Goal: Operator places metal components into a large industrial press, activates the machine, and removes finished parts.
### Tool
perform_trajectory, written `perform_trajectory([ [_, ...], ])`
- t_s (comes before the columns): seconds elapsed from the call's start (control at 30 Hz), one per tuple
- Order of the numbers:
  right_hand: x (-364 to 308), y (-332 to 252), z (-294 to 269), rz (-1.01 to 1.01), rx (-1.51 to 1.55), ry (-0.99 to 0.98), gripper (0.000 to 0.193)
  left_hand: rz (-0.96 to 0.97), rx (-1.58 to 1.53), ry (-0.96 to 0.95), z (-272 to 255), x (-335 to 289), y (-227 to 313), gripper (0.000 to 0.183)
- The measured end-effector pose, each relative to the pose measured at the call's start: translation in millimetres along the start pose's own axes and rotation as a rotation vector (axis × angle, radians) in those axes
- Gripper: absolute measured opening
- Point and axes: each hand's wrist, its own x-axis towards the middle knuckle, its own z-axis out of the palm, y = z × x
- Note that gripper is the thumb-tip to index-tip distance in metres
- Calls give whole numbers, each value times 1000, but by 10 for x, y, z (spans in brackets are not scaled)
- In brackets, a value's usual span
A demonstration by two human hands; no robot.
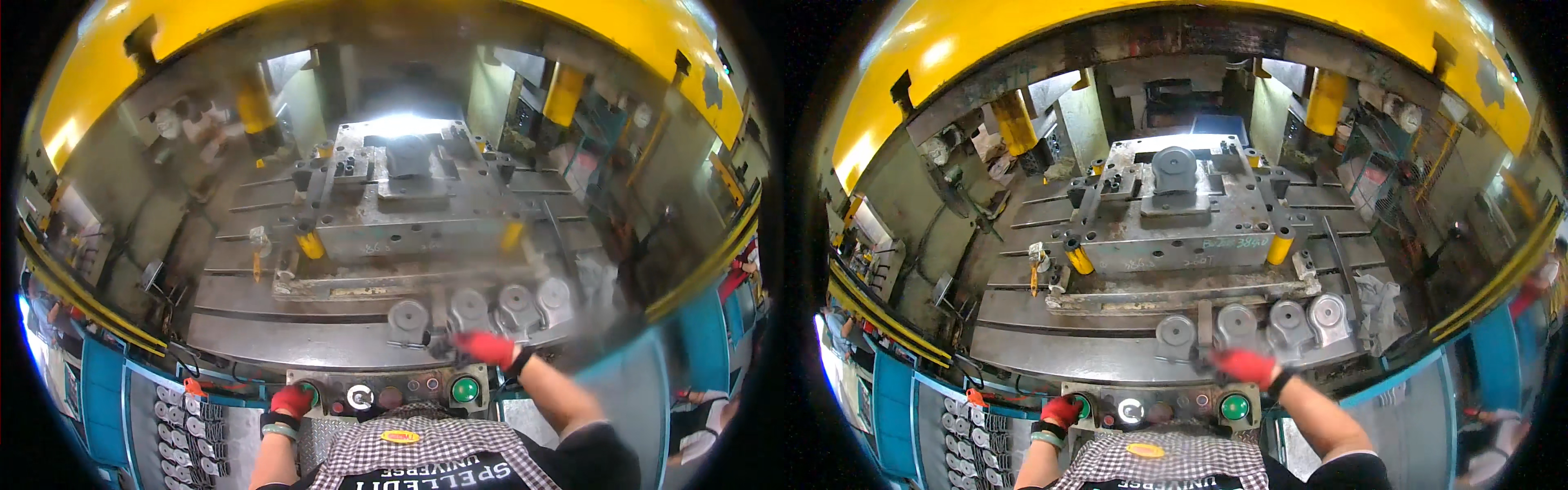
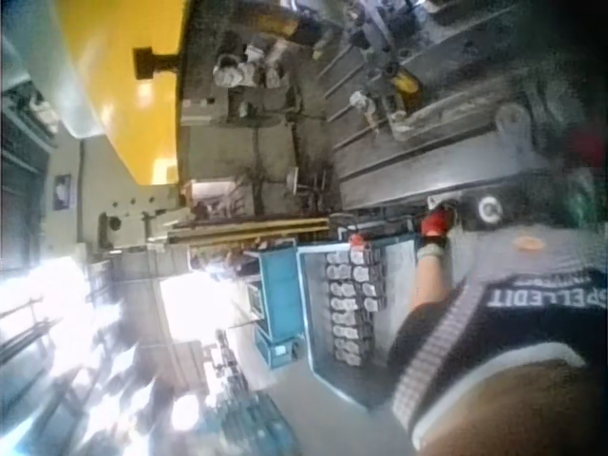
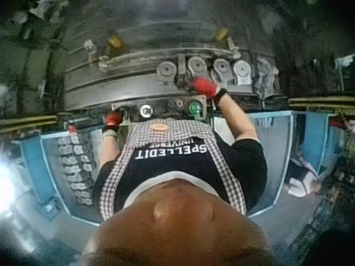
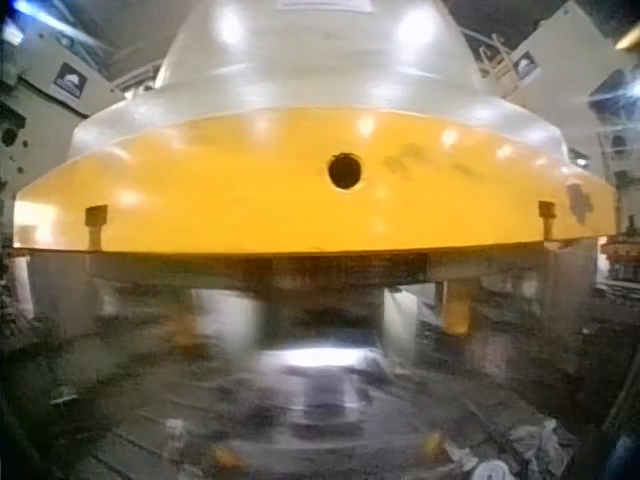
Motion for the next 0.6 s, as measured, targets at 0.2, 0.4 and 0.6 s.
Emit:
perform_trajectory([
  [0.2, -865, 1024, 977, -51, -557, -64, 43, -91, 112, 4, 605, 28, -41, 74],
  [0.4, -960, 1221, 1131, 25, -598, -85, 42, -111, 133, 7, 533, -46, 153, 59],
  [0.6, -888, 1339, 1144, 17, -655, -121, 46, -167, 105, -31, 655, 64, 18, 72],
])
